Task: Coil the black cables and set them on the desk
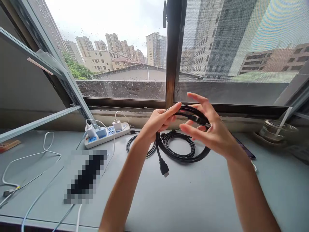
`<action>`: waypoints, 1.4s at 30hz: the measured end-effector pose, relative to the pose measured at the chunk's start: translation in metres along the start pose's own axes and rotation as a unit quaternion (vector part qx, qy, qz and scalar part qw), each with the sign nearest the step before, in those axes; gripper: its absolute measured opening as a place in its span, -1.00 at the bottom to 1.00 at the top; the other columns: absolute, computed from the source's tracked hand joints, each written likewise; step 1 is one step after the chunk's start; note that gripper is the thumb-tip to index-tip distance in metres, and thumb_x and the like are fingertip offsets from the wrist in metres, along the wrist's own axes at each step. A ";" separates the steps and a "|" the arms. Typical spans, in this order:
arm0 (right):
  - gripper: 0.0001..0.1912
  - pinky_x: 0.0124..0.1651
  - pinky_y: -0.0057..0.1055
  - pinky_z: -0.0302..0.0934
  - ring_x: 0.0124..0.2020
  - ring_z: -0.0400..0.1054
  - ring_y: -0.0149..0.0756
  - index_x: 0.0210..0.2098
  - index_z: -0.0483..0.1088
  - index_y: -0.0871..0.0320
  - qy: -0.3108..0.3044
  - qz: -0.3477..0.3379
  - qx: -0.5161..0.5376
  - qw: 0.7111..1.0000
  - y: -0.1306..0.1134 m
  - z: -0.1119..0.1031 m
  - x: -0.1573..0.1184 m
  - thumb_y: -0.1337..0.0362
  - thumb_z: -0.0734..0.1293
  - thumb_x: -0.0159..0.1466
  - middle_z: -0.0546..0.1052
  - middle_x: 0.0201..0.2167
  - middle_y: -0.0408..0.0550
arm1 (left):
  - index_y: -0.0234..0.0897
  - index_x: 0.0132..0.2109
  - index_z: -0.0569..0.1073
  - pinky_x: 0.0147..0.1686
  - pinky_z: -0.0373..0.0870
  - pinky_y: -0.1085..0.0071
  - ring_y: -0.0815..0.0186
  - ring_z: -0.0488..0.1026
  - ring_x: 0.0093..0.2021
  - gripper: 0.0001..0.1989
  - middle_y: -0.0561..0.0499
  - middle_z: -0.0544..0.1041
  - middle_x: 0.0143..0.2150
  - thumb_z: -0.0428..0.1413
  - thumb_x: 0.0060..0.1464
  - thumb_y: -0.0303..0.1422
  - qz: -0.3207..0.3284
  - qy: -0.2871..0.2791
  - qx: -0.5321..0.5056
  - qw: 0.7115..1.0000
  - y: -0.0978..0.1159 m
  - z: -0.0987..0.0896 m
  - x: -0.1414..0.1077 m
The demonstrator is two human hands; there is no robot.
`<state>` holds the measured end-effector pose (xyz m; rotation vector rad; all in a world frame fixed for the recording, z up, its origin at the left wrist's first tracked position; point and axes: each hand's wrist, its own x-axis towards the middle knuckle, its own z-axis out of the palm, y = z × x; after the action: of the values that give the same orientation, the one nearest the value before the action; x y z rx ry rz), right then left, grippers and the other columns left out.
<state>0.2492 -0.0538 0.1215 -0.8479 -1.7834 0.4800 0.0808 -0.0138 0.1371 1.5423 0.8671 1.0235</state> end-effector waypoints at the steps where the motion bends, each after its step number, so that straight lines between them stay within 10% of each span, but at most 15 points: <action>1: -0.30 -0.54 -0.54 0.27 -0.32 0.43 -0.36 0.26 0.13 -0.03 0.039 -0.034 -0.087 0.995 -0.002 0.002 -0.001 0.12 0.38 0.17 0.41 -0.02 -0.02 | -0.27 -0.62 0.10 -0.71 -0.33 0.55 0.64 -0.19 -0.68 -0.42 0.22 -0.09 -0.67 0.13 0.02 0.06 -0.006 -0.009 -0.003 1.000 0.000 -0.001 0.000; 5: -0.62 -0.43 -0.49 0.30 -0.33 0.39 -0.40 0.06 0.39 -0.05 0.058 -0.124 -0.277 0.951 -0.009 -0.003 -0.004 0.21 0.32 0.25 0.45 -0.11 -0.11 | -0.28 -0.61 0.17 -0.71 -0.37 0.55 0.64 -0.19 -0.69 -0.47 0.22 -0.08 -0.68 0.14 0.03 0.02 -0.028 -0.042 0.001 0.999 0.005 -0.006 -0.003; 10: -0.44 -0.56 -0.49 0.20 -0.35 0.40 -0.32 0.20 0.28 0.04 0.033 -0.126 -0.285 0.950 -0.015 -0.005 -0.010 0.05 0.32 0.24 0.48 -0.10 -0.02 | -0.36 -0.55 0.39 -0.69 -0.33 0.55 0.65 -0.18 -0.71 -0.54 0.24 -0.08 -0.72 0.18 0.01 -0.03 -0.015 -0.005 0.028 1.000 0.008 -0.010 -0.003; 15: -0.58 -0.67 -0.39 -0.16 -0.68 0.16 -0.44 0.16 0.37 0.08 0.097 -0.117 -0.465 0.872 -0.010 0.005 -0.009 0.31 0.20 0.32 0.49 -0.39 -0.04 | -0.28 -0.69 0.09 -0.67 -0.30 0.56 0.63 -0.14 -0.69 -0.41 0.22 -0.11 -0.72 0.14 0.04 -0.02 -0.025 -0.036 -0.007 0.999 0.008 0.001 -0.004; 21: -0.61 -0.37 -0.42 0.19 -0.50 0.34 -0.40 0.14 0.37 0.02 0.092 -0.074 -0.287 0.951 0.027 -0.021 0.012 0.26 0.23 0.33 0.50 -0.35 -0.13 | -0.35 -0.39 0.46 -0.58 -0.04 0.61 0.57 0.14 -0.60 -0.60 0.16 0.20 -0.64 0.23 -0.04 -0.04 0.026 0.019 0.047 0.998 -0.006 0.001 0.005; 28: -0.61 -0.34 -0.34 0.28 -0.53 0.32 -0.36 0.12 0.39 0.09 0.246 -0.060 -0.227 0.940 0.038 -0.024 0.016 0.20 0.21 0.33 0.54 -0.24 -0.02 | -0.33 -0.33 0.46 -0.45 0.31 0.58 0.43 0.41 -0.43 -0.58 0.03 0.47 -0.32 0.07 0.08 0.00 -0.072 0.031 0.159 0.984 -0.031 0.002 0.020; 34: -0.59 -0.35 -0.33 0.31 -0.60 0.35 -0.40 0.14 0.32 0.09 0.193 -0.007 -0.197 0.961 0.043 -0.020 0.015 0.18 0.22 0.32 0.52 -0.20 -0.02 | -0.38 -0.29 0.41 -0.40 0.44 0.55 0.34 0.52 -0.44 -0.67 -0.08 0.54 -0.41 -0.02 0.20 -0.17 -0.118 0.029 0.089 0.989 -0.026 0.000 0.018; 42: -0.54 -0.35 -0.30 0.22 -0.44 0.43 -0.18 0.14 0.30 0.13 0.166 0.124 -0.339 0.918 0.063 -0.011 0.014 0.30 0.22 0.24 0.54 -0.29 0.03 | -0.35 -0.01 0.28 -0.47 0.53 0.44 0.29 0.52 -0.50 -0.78 -0.05 0.52 -0.52 -0.10 0.24 -0.38 -0.101 0.044 0.069 0.991 -0.029 0.005 0.019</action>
<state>0.2764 -0.0025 0.0921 -1.5502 -1.5283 -0.1525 0.0919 0.0078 0.1115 1.4968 1.1520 0.9043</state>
